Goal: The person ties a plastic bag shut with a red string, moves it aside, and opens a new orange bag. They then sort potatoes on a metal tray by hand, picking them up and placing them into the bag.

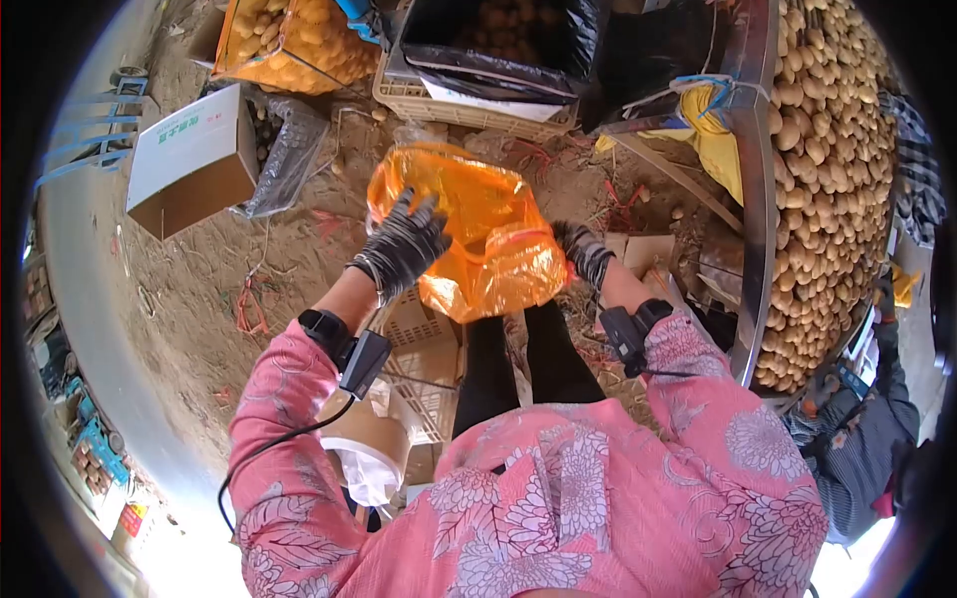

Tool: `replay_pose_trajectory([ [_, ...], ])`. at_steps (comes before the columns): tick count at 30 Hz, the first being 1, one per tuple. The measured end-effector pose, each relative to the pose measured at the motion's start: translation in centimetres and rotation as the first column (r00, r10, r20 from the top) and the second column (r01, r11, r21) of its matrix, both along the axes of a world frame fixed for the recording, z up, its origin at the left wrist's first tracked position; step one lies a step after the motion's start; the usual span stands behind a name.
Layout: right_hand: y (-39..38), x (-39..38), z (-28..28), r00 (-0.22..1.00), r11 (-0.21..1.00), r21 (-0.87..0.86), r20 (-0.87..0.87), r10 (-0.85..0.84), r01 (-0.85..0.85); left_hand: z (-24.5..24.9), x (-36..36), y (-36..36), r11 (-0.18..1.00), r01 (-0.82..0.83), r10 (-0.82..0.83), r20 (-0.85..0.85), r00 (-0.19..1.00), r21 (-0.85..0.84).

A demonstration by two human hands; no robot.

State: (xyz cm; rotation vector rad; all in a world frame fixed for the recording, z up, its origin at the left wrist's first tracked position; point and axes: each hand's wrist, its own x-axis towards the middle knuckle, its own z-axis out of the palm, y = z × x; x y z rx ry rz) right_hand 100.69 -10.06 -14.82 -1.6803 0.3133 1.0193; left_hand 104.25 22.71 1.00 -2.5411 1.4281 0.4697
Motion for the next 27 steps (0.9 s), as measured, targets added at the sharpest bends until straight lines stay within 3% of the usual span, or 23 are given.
replay_pose_trajectory([
  [1, 0.2, -0.2, 0.6, 0.99, 0.987, 0.075, -0.029, -0.137, 0.139, -0.5, -1.1, -0.1, 0.988, -0.014, 0.053, -0.247, 0.967, 0.154],
  [2, 0.1, -0.3, 1.3, 0.99, 0.989, 0.07, -0.046, -0.131, 0.134, -1.0, -2.3, -0.1, 0.954, 0.013, 0.137, -0.472, 0.871, 0.301],
  [4, 0.3, 0.6, 4.0, 0.986, 0.986, -0.152, -0.145, -0.086, 0.063, -0.2, -5.1, 1.1, 0.951, -0.083, 0.233, -0.512, 0.827, 0.298],
  [5, 0.2, 0.8, 4.5, 0.985, 0.987, -0.155, -0.155, -0.075, 0.051, 0.4, -6.4, 1.7, 0.937, -0.176, 0.32, -0.536, 0.781, 0.302],
  [6, 0.1, 0.5, 4.7, 0.995, 0.929, -0.362, 0.034, 0.089, -0.07, 1.0, -8.0, 2.2, 0.935, -0.186, 0.33, -0.548, 0.769, 0.302],
  [7, 0.8, 0.5, 6.6, 0.939, 0.814, -0.563, 0.185, 0.291, -0.141, 1.9, -9.5, 2.5, 0.929, -0.314, 0.371, -0.53, 0.762, 0.198],
  [8, 1.4, 0.3, 8.8, 0.872, 0.69, -0.712, 0.248, 0.423, -0.132, 2.8, -10.7, 2.9, 0.896, -0.435, 0.417, -0.511, 0.751, 0.092],
  [9, 3.2, 0.6, 12.9, 0.783, 0.55, -0.83, 0.281, 0.555, -0.091, 4.2, -11.1, 2.6, 0.775, -0.623, 0.538, -0.628, 0.562, 0.107],
  [11, 5.4, 0.7, 16.7, 0.386, 0.604, -0.797, 0.564, 0.73, 0.023, 5.0, -12.3, 2.4, 0.742, -0.648, 0.588, -0.632, 0.504, 0.173],
  [12, 6.8, 0.6, 17.3, 0.212, 0.688, -0.725, 0.672, 0.71, -0.008, 5.0, -12.7, 2.5, 0.72, -0.659, 0.624, -0.62, 0.475, 0.219],
  [13, 8.5, 0.4, 17.8, 0.037, 0.761, -0.647, 0.76, 0.649, -0.053, 4.6, -13.4, 2.5, 0.746, -0.627, 0.613, -0.602, 0.513, 0.225],
  [14, 10.4, -0.4, 18.6, -0.018, 0.728, -0.665, 0.74, 0.672, -0.166, 4.3, -14.1, 2.5, 0.734, -0.639, 0.625, -0.599, 0.501, 0.231],
  [16, 13.8, -2.0, 19.3, -0.092, 0.688, -0.628, 0.759, 0.644, -0.364, 3.6, -15.2, 2.4, 0.885, -0.431, 0.457, -0.514, 0.725, 0.179],
  [17, 15.2, -2.9, 19.4, -0.069, 0.417, -0.69, 0.559, 0.826, -0.592, 3.5, -16.1, 2.4, 0.872, -0.451, 0.486, -0.461, 0.743, 0.193],
  [18, 16.0, -3.7, 19.4, -0.114, 0.115, -0.628, 0.313, 0.943, -0.77, 3.4, -16.9, 2.7, 0.868, -0.459, 0.493, -0.456, 0.741, 0.19],
  [20, 15.8, -6.1, 18.8, -0.196, -0.011, -0.592, 0.249, 0.949, -0.806, 2.5, -18.1, 4.3, 0.944, -0.328, 0.328, -0.191, 0.925, 0.029],
  [23, 15.0, -7.7, 17.5, -0.032, 0.182, -0.604, 0.326, 0.945, -0.776, -0.5, -19.6, 5.6, 0.92, -0.39, 0.382, -0.154, 0.911, -0.025],
  [27, 15.8, -7.0, 17.3, -0.028, 0.201, -0.632, 0.333, 0.943, -0.748, 0.1, -17.6, 6.0, 0.912, -0.406, 0.387, -0.201, 0.9, -0.065],
])
